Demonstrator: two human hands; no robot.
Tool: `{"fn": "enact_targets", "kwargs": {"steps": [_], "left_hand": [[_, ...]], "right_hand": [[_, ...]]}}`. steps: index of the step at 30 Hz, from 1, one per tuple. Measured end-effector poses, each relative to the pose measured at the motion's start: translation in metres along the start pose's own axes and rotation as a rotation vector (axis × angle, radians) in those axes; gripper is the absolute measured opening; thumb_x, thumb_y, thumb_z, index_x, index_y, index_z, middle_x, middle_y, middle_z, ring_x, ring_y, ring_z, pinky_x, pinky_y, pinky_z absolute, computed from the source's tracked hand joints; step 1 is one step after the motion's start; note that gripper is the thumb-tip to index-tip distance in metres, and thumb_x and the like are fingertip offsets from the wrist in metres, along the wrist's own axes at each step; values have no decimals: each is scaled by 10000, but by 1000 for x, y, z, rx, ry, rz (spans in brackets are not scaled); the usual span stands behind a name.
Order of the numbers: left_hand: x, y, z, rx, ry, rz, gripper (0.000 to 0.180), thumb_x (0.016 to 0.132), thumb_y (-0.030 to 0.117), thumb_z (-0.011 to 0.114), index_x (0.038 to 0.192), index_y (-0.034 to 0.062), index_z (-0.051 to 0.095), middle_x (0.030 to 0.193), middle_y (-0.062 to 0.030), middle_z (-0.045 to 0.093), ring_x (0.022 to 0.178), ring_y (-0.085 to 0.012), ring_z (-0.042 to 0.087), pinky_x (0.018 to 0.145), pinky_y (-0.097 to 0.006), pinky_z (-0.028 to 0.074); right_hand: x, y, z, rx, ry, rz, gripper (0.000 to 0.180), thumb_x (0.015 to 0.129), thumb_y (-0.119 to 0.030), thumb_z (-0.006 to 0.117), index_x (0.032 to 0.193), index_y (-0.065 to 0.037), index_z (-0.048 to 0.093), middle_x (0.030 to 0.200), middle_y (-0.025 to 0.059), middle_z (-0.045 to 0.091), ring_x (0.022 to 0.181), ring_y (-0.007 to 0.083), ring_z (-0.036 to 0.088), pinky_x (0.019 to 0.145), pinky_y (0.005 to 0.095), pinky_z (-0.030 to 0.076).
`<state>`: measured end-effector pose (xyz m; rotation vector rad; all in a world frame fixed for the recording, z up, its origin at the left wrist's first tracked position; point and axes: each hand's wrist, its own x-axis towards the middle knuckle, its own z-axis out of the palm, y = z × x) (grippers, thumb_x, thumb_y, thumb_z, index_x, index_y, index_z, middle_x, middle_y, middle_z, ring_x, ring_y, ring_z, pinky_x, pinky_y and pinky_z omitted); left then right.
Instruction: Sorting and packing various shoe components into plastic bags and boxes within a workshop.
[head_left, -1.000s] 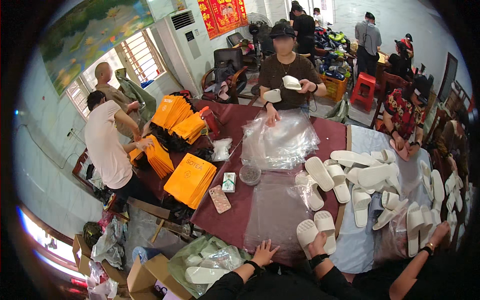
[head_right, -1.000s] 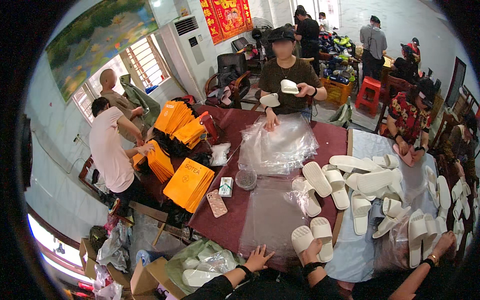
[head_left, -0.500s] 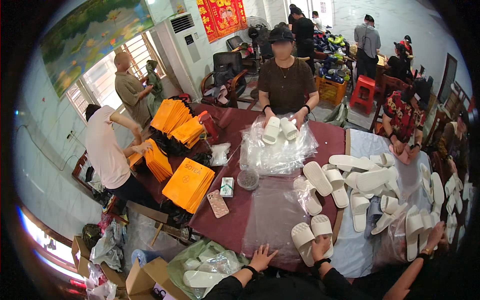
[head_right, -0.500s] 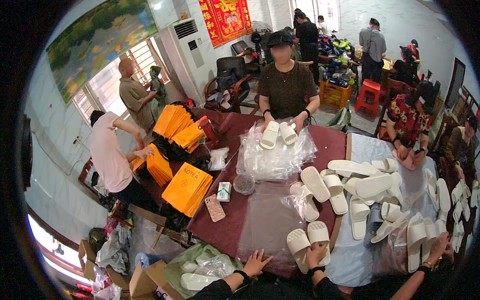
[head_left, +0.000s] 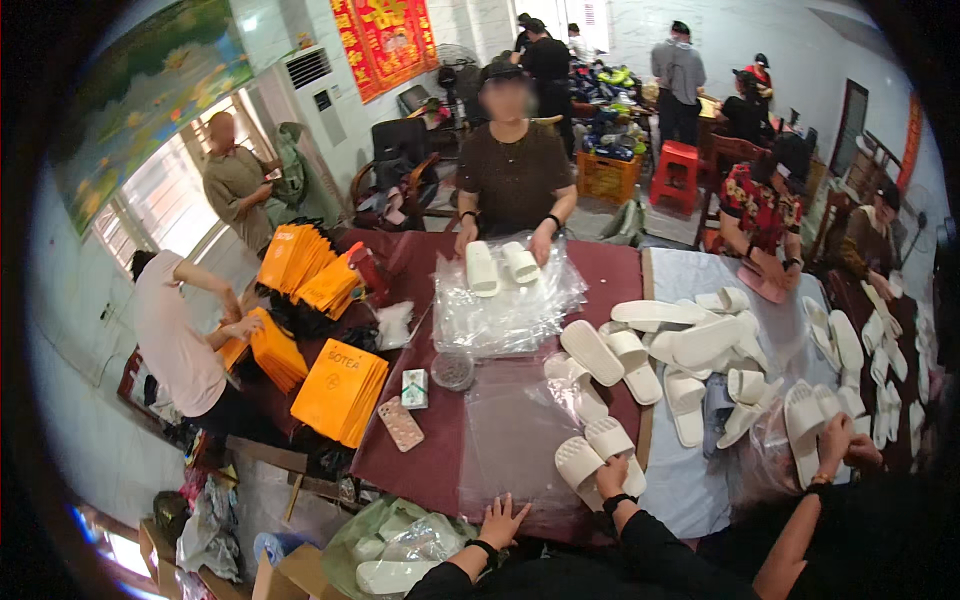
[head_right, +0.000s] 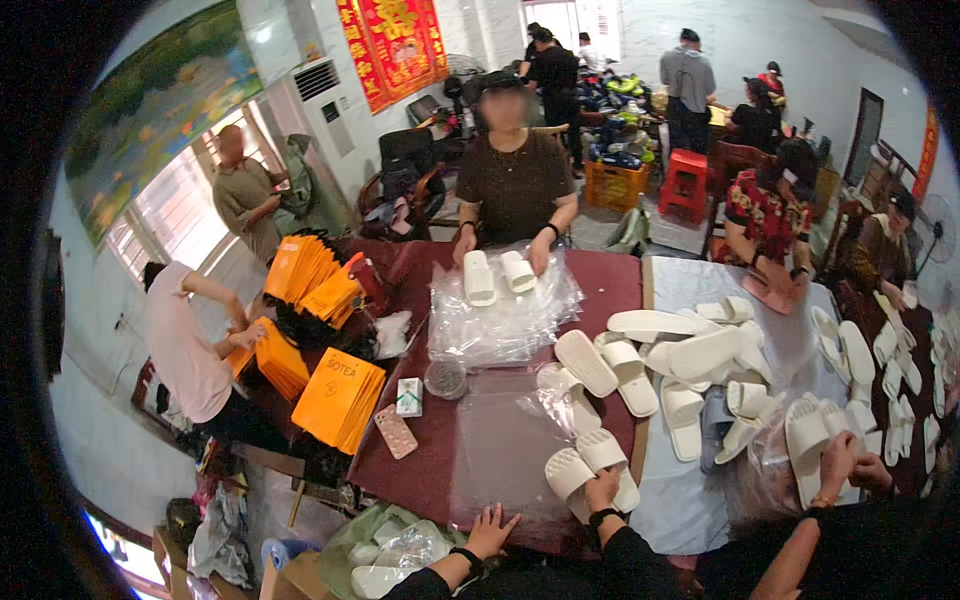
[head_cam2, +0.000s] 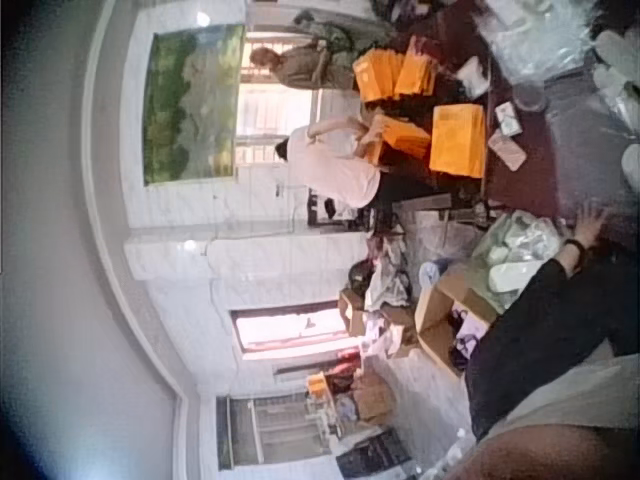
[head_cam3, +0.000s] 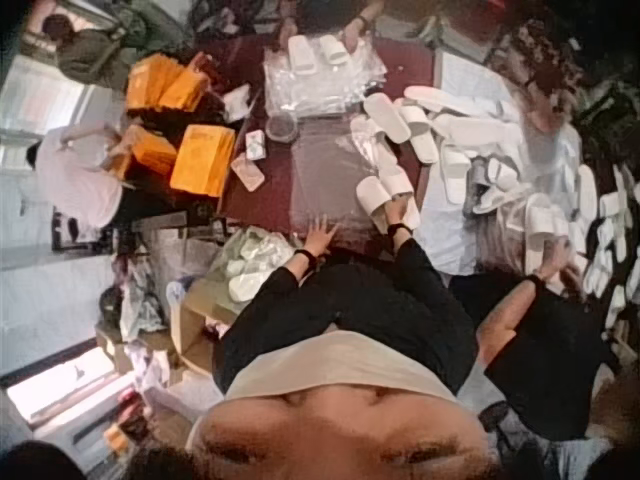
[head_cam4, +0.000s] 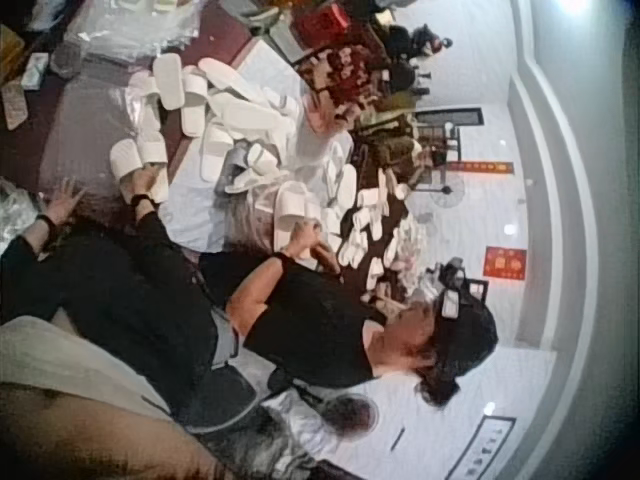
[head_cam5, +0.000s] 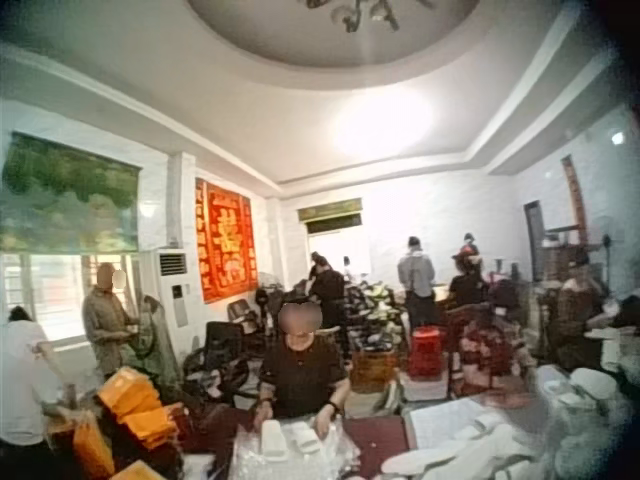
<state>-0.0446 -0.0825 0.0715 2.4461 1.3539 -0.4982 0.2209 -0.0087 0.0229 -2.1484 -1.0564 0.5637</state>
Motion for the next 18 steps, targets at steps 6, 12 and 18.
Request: {"fn": "enact_targets", "kwargs": {"steps": [6, 12, 18], "left_hand": [[-1, -14, 7, 31, 168, 128, 661, 704, 231, 621, 1299, 209, 334, 1306, -213, 296, 1098, -372, 391, 856, -458, 386], [7, -34, 20, -199, 398, 307, 250, 727, 167, 567, 964, 90, 585, 1122, -144, 508, 934, -300, 514, 781, -395, 439], [39, -25, 0, -366, 736, 79, 106, 711, 105, 545, 798, 45, 545, 828, -129, 569, 799, -300, 542, 652, -407, 436]], "right_hand": [[-25, -10, -49, 700, -526, -51, 267, 724, -125, 651, 955, 9, 626, 1124, 71, 537, 1031, 196, 503, 857, 266, 381], [-71, -15, -112, 430, -758, -129, 263, 720, -120, 654, 958, -10, 632, 1094, 41, 555, 1015, 144, 510, 845, 254, 388], [-96, 8, -111, 473, -718, 103, 264, 734, -137, 644, 967, -13, 627, 1081, 45, 556, 963, 157, 534, 803, 259, 411]]}}
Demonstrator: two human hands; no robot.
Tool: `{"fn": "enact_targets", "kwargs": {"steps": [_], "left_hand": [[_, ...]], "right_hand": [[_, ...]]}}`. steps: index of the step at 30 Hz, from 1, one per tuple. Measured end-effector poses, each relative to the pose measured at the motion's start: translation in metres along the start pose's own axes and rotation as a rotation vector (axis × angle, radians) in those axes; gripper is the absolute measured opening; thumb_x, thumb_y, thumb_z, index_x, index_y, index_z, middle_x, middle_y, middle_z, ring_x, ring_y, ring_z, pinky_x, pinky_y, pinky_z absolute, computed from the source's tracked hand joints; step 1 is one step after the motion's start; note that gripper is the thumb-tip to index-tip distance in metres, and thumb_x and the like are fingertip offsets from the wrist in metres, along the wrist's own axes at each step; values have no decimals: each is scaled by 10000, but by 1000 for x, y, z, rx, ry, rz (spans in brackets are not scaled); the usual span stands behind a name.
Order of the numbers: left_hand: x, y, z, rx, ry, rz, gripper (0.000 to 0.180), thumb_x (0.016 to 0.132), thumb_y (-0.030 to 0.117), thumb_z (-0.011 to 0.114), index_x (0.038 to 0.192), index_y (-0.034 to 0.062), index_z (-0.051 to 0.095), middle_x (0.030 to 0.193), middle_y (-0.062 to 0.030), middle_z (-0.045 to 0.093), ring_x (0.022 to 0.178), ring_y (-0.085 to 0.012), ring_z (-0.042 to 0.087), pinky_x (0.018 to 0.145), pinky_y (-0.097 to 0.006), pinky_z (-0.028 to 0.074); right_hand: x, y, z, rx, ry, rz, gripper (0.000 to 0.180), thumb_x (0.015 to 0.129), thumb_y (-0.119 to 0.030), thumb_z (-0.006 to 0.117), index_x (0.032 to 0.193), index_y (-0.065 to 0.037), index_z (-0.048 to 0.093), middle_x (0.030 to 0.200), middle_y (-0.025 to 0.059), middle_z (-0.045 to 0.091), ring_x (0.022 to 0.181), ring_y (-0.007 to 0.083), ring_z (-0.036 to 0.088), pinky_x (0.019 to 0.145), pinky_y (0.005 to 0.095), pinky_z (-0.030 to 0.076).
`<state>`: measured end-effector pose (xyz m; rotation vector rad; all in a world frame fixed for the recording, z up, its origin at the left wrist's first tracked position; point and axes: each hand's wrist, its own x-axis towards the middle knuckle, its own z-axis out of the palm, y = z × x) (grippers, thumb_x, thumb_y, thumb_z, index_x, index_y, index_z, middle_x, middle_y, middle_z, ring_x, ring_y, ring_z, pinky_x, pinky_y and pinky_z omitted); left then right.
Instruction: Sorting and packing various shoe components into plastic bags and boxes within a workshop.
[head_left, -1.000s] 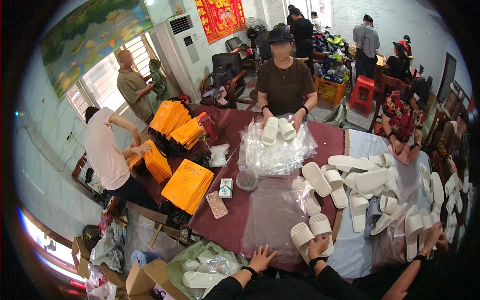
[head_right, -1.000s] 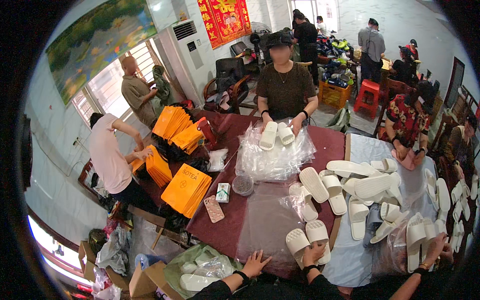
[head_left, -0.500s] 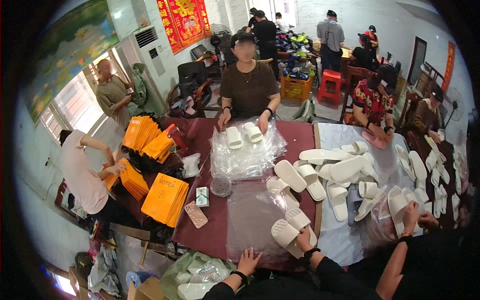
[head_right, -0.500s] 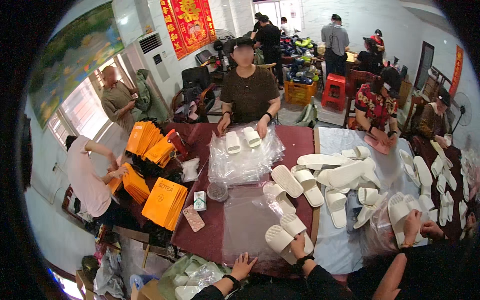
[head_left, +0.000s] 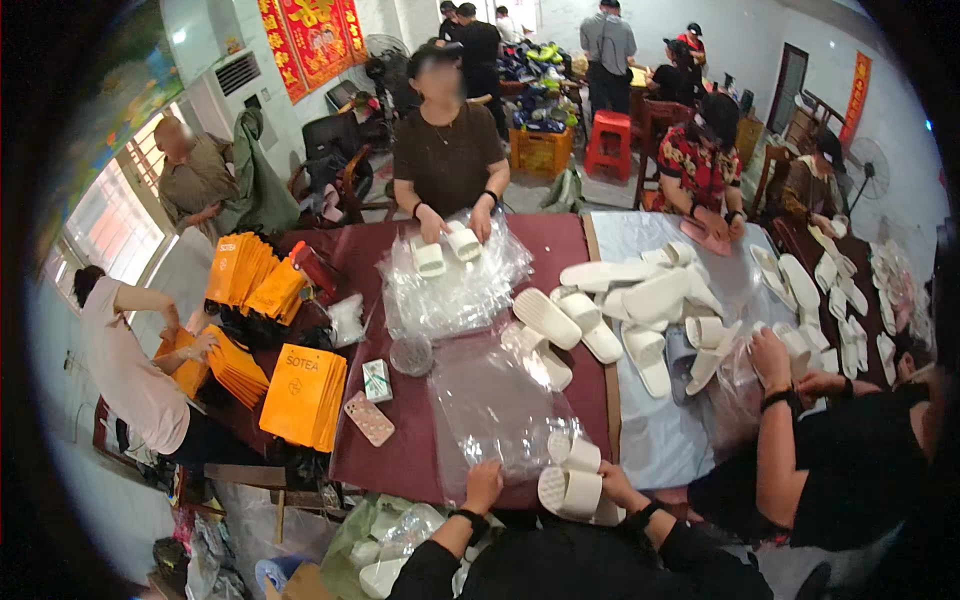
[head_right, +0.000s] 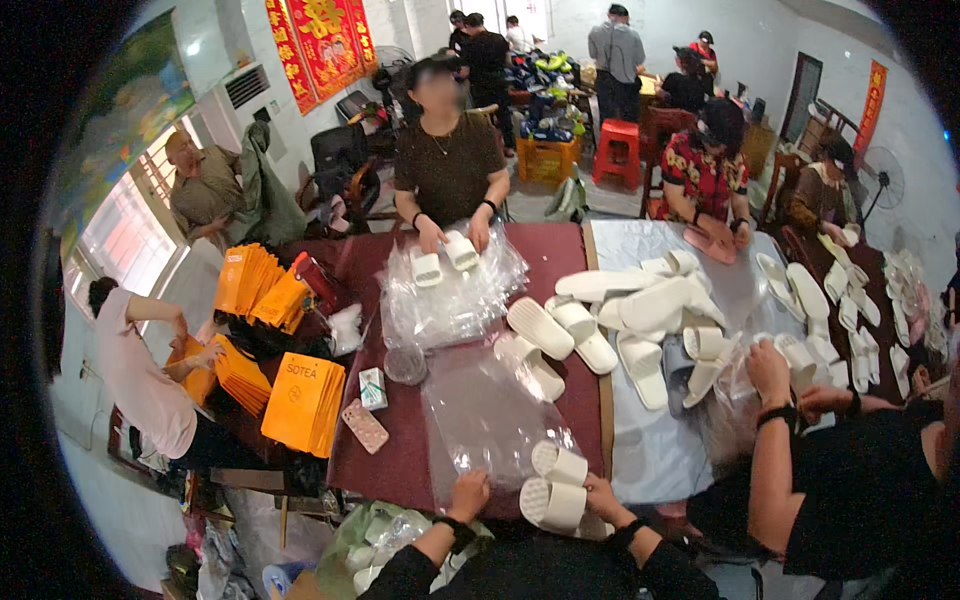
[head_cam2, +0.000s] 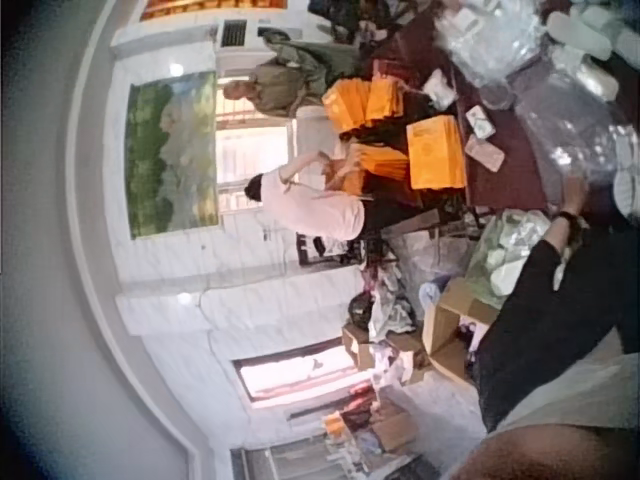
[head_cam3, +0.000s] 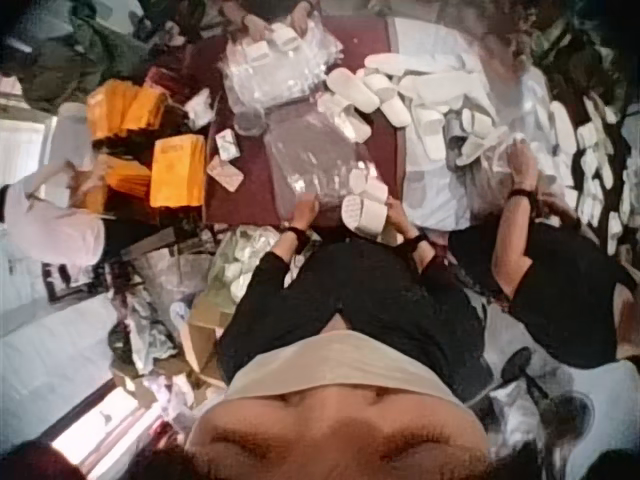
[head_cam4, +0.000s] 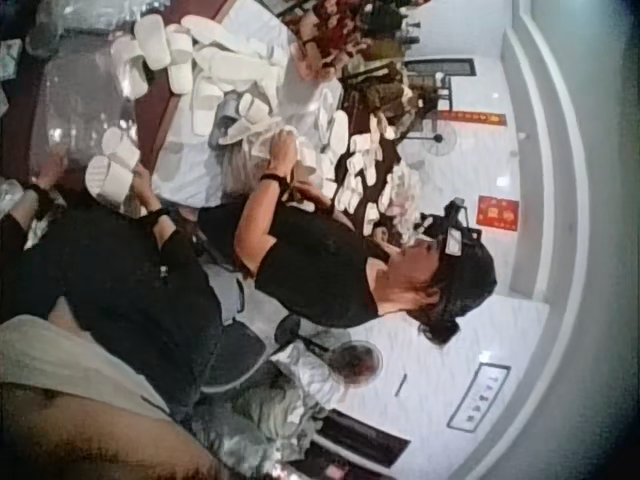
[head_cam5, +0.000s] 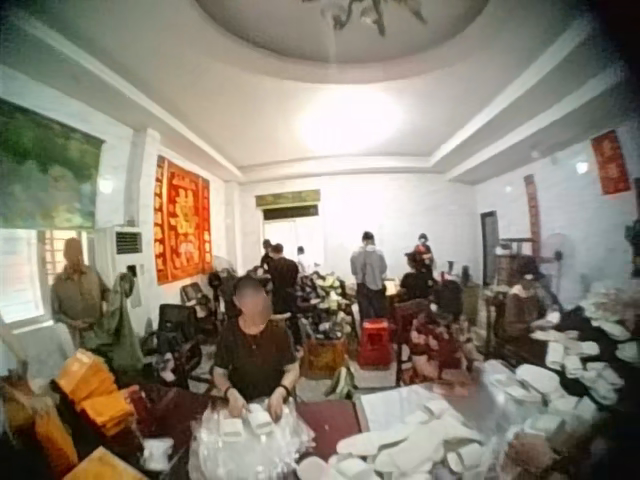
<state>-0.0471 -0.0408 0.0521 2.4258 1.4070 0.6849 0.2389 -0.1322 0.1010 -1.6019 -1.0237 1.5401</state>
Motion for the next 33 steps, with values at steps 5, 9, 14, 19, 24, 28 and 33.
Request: {"fn": "enact_targets", "kwargs": {"steps": [5, 9, 14, 19, 24, 28, 33], "left_hand": [[35, 8, -2, 2, -71, -26, 80, 745, 136, 536, 770, 63, 519, 767, -134, 549, 704, -316, 543, 593, -438, 420], [38, 6, -4, 63, -122, 4, 116, 779, 186, 516, 769, 70, 508, 739, -130, 533, 693, -320, 537, 572, -448, 413], [34, 16, -20, 257, -81, -19, 117, 756, 193, 532, 797, 92, 574, 801, -91, 571, 760, -279, 542, 721, -447, 381], [31, 22, -32, 333, -166, -94, 141, 733, 201, 552, 821, 97, 591, 822, -74, 592, 819, -272, 541, 824, -494, 324], [28, 14, -25, 293, -181, -291, 176, 741, 227, 539, 846, 97, 596, 823, -82, 611, 866, -291, 556, 878, -582, 276], [39, 19, -24, 201, -314, -325, 235, 796, 275, 458, 846, 95, 599, 819, -133, 626, 823, -325, 588, 871, -607, 276], [37, 17, -20, -57, -311, -408, 262, 813, 209, 398, 919, 76, 597, 802, -193, 611, 785, -376, 579, 688, -480, 441]], "right_hand": [[-4, 14, -2, 3, 155, -239, 217, 725, -140, 651, 893, -2, 646, 1062, 59, 544, 929, 162, 534, 761, 252, 418], [-28, -8, -2, -172, 180, -218, 162, 702, -108, 650, 820, 2, 658, 1088, 49, 524, 1015, 151, 482, 807, 254, 401], [-33, 24, -1, -82, 157, -178, 200, 698, -119, 661, 866, -10, 659, 1104, 54, 520, 1015, 158, 489, 811, 262, 404], [-41, -3, 11, 68, 99, -207, 229, 709, -128, 665, 905, -10, 651, 1118, 53, 518, 1011, 163, 499, 827, 269, 405], [-27, -11, 16, 64, 6, -153, 229, 742, -127, 642, 944, -18, 641, 1093, 47, 533, 999, 156, 507, 830, 277, 403], [-10, -4, 17, -53, -67, -84, 223, 733, -145, 651, 925, -33, 647, 1004, 55, 580, 940, 167, 542, 822, 286, 408], [8, -16, 22, -221, -189, -168, 248, 727, -166, 643, 947, -52, 642, 992, 89, 594, 921, 190, 553, 804, 289, 420]]}}
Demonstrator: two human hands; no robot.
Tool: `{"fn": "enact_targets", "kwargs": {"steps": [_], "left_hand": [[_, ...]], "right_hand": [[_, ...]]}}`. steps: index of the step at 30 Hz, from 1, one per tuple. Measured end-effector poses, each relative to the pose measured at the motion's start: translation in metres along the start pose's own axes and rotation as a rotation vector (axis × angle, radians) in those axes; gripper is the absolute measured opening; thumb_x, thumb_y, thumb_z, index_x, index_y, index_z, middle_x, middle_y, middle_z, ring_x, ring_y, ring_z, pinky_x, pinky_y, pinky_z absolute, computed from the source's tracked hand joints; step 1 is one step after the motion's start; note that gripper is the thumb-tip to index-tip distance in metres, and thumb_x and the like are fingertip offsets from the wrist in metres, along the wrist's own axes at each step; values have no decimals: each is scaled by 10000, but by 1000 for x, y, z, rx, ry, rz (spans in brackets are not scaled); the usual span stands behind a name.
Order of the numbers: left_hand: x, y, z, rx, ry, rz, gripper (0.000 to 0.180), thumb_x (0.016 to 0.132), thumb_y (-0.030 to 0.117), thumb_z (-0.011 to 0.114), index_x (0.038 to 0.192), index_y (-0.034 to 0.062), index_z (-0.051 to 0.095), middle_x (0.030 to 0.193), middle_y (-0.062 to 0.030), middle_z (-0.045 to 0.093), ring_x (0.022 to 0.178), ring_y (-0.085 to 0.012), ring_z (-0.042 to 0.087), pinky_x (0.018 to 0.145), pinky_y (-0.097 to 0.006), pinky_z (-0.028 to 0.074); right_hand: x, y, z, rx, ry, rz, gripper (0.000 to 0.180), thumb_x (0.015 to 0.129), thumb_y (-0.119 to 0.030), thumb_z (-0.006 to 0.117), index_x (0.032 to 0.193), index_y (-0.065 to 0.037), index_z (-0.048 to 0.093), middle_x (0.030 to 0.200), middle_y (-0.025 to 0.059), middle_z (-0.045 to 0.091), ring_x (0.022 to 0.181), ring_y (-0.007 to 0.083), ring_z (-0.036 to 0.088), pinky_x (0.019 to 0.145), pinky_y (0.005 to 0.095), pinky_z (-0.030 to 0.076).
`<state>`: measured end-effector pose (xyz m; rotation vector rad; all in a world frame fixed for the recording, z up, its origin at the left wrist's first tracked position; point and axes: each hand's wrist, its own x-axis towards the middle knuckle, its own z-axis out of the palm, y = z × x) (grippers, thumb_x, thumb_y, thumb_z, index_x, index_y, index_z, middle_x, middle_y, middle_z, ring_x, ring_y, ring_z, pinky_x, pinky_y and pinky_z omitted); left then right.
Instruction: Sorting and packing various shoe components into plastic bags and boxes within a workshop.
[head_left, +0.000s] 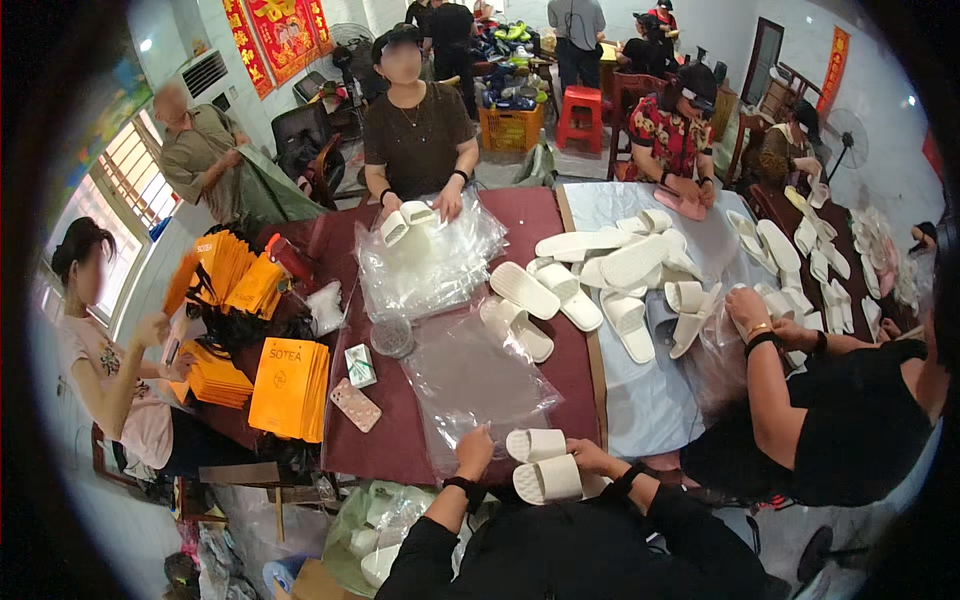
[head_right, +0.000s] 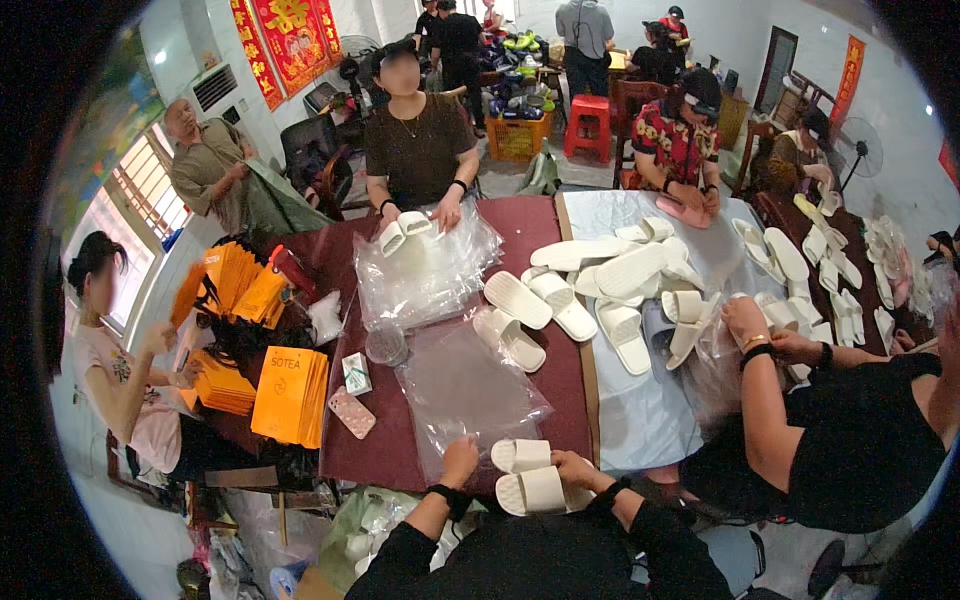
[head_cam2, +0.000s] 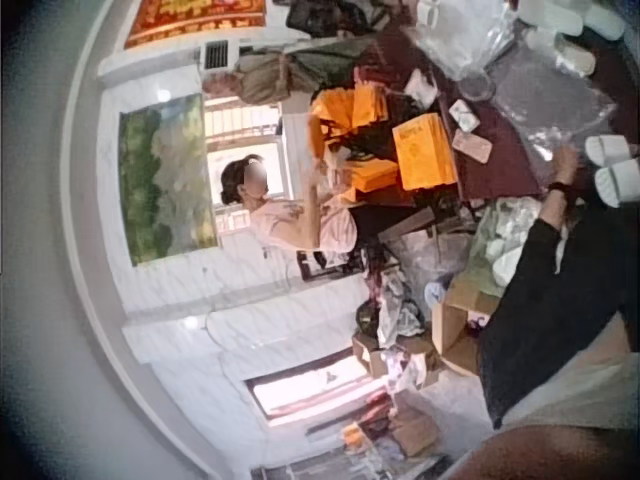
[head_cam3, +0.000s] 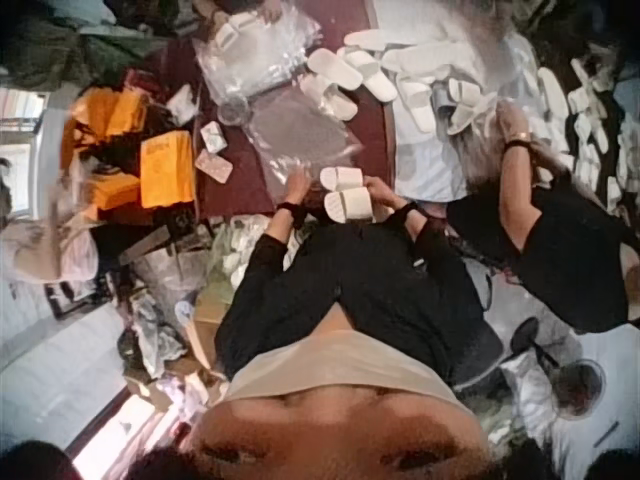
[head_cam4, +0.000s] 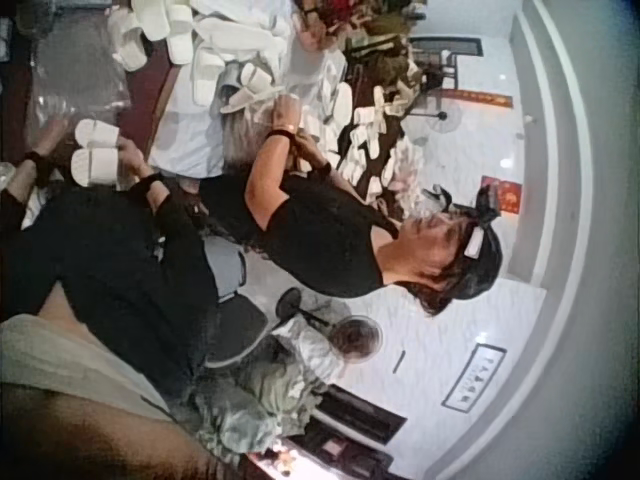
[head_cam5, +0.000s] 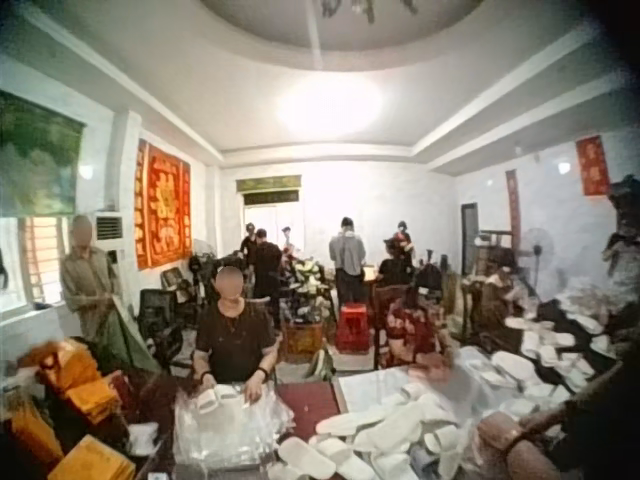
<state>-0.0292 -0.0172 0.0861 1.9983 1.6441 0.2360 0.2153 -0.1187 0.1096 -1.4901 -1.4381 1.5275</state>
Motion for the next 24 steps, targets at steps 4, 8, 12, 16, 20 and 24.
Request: {"fn": "enact_targets", "kwargs": {"steps": [4, 8, 12, 16, 20, 24], "left_hand": [[-5, 27, -21, -48, -122, 40, 353, 805, 181, 448, 1125, 43, 505, 919, -213, 593, 857, -370, 567, 725, -463, 441], [-18, 24, -24, 1, -158, 307, 432, 811, 136, 444, 1218, -2, 399, 1199, -237, 451, 1079, -351, 468, 881, -413, 396], [-23, 9, -10, -203, -118, 428, 419, 844, 137, 412, 1230, -19, 375, 1231, -242, 421, 1167, -348, 388, 967, -390, 328], [-23, 20, -10, -297, -67, 296, 419, 844, 150, 403, 1224, -25, 384, 1224, -242, 425, 1158, -354, 390, 962, -393, 326], [-26, 35, -18, 68, -6, 459, 439, 852, 214, 420, 1251, 35, 384, 1193, -226, 453, 1100, -371, 434, 932, -431, 338], [-32, 51, -16, 227, 72, 484, 462, 852, 268, 436, 1297, 169, 364, 1260, -210, 388, 1113, -403, 405, 897, -511, 328]], "right_hand": [[11, -4, -1, -121, -22, -3, 254, 742, -183, 627, 963, -56, 632, 987, 106, 596, 923, 207, 555, 795, 290, 422], [26, 10, 16, 15, 188, -150, 217, 756, -142, 594, 951, -56, 636, 969, 111, 601, 890, 211, 561, 765, 300, 432], [36, 15, 13, -128, 369, -67, 250, 728, -117, 561, 963, -86, 640, 986, 144, 592, 875, 269, 568, 749, 330, 444], [40, 21, 18, -464, 458, -113, 270, 697, -145, 555, 950, -98, 637, 1016, 150, 556, 845, 335, 555, 707, 391, 455], [39, -10, 34, -587, 469, -265, 168, 652, -144, 566, 793, -66, 611, 872, 132, 536, 753, 328, 558, 625, 418, 460], [37, -34, 40, -643, 447, -243, 140, 651, -112, 575, 769, -38, 569, 827, 141, 534, 727, 337, 552, 632, 422, 461]]}}
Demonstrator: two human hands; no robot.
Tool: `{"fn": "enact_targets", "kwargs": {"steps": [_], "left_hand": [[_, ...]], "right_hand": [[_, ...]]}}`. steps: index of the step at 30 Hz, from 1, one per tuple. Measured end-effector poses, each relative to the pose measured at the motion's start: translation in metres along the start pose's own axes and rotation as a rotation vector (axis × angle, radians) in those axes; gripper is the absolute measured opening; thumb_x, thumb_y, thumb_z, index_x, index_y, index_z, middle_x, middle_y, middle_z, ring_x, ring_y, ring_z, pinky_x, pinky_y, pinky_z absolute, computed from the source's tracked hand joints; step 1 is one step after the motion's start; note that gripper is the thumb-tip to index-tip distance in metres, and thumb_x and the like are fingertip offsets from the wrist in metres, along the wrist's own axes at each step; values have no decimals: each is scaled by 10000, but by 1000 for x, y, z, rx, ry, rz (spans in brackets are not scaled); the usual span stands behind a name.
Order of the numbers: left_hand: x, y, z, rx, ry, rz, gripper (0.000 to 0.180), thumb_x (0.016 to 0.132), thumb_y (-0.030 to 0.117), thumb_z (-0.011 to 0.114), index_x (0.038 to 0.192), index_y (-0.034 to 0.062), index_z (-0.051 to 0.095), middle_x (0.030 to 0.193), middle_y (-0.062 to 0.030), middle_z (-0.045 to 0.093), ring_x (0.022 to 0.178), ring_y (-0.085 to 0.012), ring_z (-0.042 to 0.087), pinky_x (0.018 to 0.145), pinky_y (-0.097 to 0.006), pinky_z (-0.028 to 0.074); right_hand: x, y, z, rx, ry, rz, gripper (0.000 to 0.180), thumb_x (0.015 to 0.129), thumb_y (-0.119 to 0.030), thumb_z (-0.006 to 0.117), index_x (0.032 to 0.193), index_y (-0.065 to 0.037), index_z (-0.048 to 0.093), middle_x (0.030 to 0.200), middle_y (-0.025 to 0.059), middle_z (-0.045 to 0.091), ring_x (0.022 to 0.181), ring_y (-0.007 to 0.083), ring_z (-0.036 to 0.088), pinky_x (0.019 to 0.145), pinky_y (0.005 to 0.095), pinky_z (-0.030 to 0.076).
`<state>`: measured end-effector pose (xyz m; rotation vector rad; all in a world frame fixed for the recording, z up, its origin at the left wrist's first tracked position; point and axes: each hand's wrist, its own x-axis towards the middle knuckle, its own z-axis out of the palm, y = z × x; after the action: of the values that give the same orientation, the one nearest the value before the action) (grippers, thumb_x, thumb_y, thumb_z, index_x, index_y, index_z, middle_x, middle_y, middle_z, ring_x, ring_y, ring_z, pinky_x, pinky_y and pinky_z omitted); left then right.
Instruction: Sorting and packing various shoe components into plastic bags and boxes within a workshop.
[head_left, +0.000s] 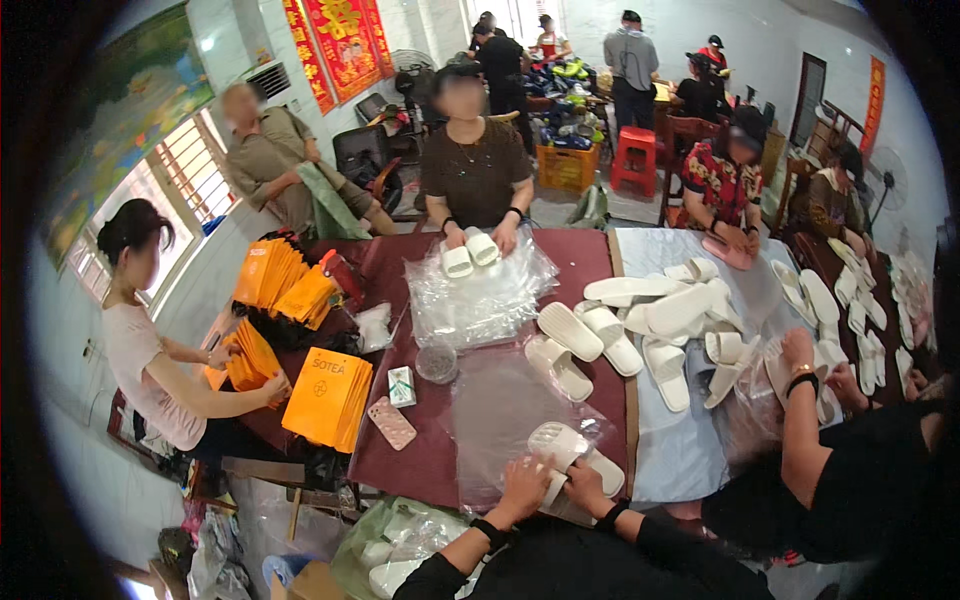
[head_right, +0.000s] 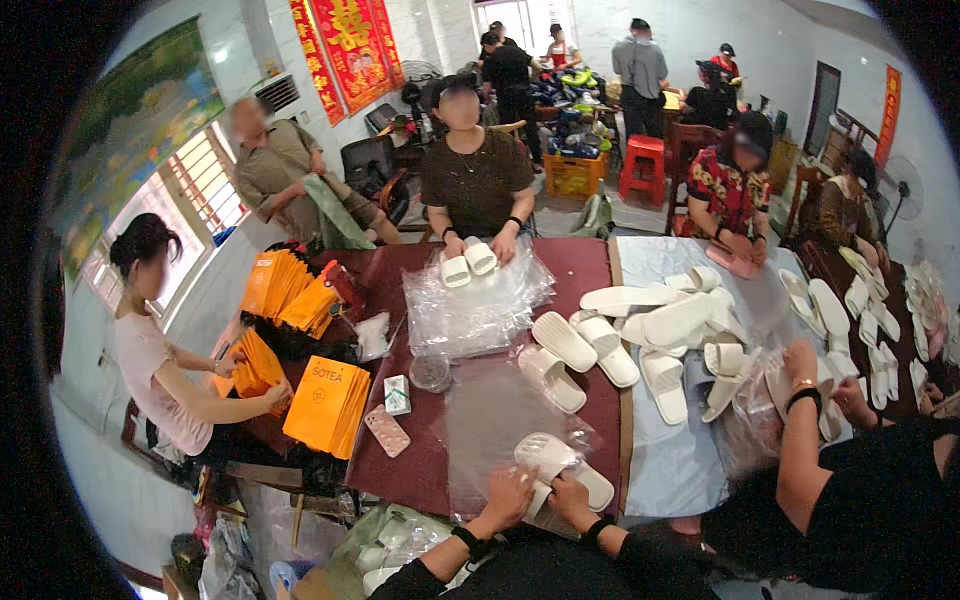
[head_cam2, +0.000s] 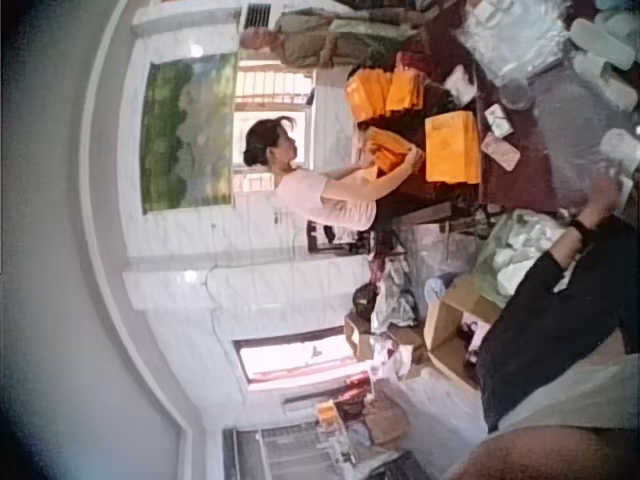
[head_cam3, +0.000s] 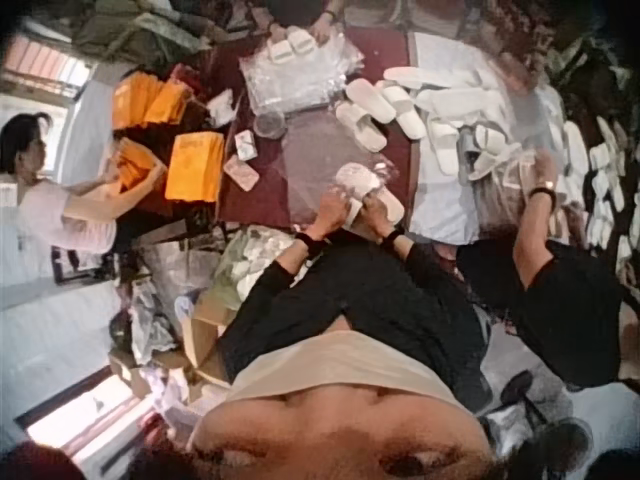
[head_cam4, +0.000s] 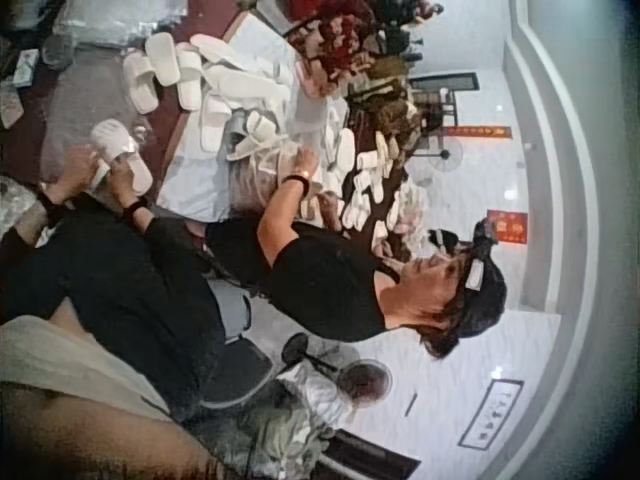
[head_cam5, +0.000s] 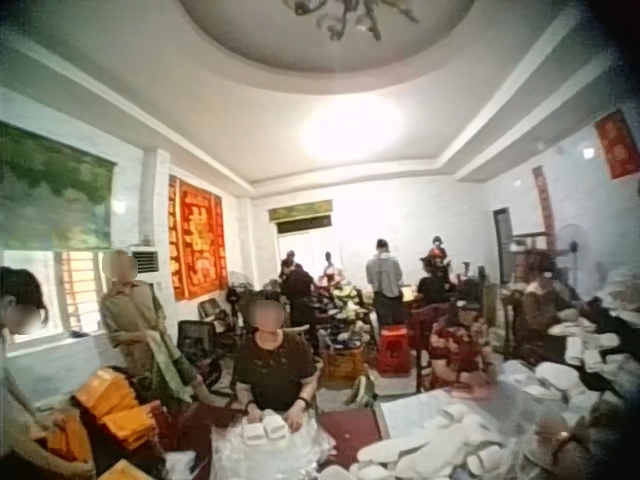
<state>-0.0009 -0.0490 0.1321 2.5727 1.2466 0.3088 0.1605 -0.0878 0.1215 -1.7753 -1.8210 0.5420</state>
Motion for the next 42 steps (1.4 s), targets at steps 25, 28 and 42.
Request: {"fn": "enact_targets", "kwargs": {"steps": [25, 28, 42], "left_hand": [[6, 29, -19, -141, 115, 488, 576, 745, 138, 524, 1299, 133, 366, 1393, -112, 254, 1266, -368, 237, 974, -568, 181], [6, 26, -27, -178, 314, 170, 541, 757, 158, 505, 1275, 63, 380, 1360, -162, 293, 1239, -355, 285, 962, -561, 209], [-2, 27, -9, 183, 129, 201, 566, 761, 106, 451, 1302, 20, 308, 1347, -203, 273, 1159, -384, 353, 914, -527, 318]], "right_hand": [[45, -3, -9, 178, 571, 313, 206, 710, -104, 512, 879, 8, 553, 952, 224, 521, 875, 404, 497, 703, 435, 413], [49, -4, -8, 171, 633, 307, 206, 711, -102, 509, 879, 10, 551, 962, 227, 517, 884, 406, 492, 711, 434, 411], [57, -7, 10, 504, 398, 406, 289, 733, -106, 513, 986, 34, 504, 991, 233, 491, 934, 382, 461, 798, 422, 367]]}}
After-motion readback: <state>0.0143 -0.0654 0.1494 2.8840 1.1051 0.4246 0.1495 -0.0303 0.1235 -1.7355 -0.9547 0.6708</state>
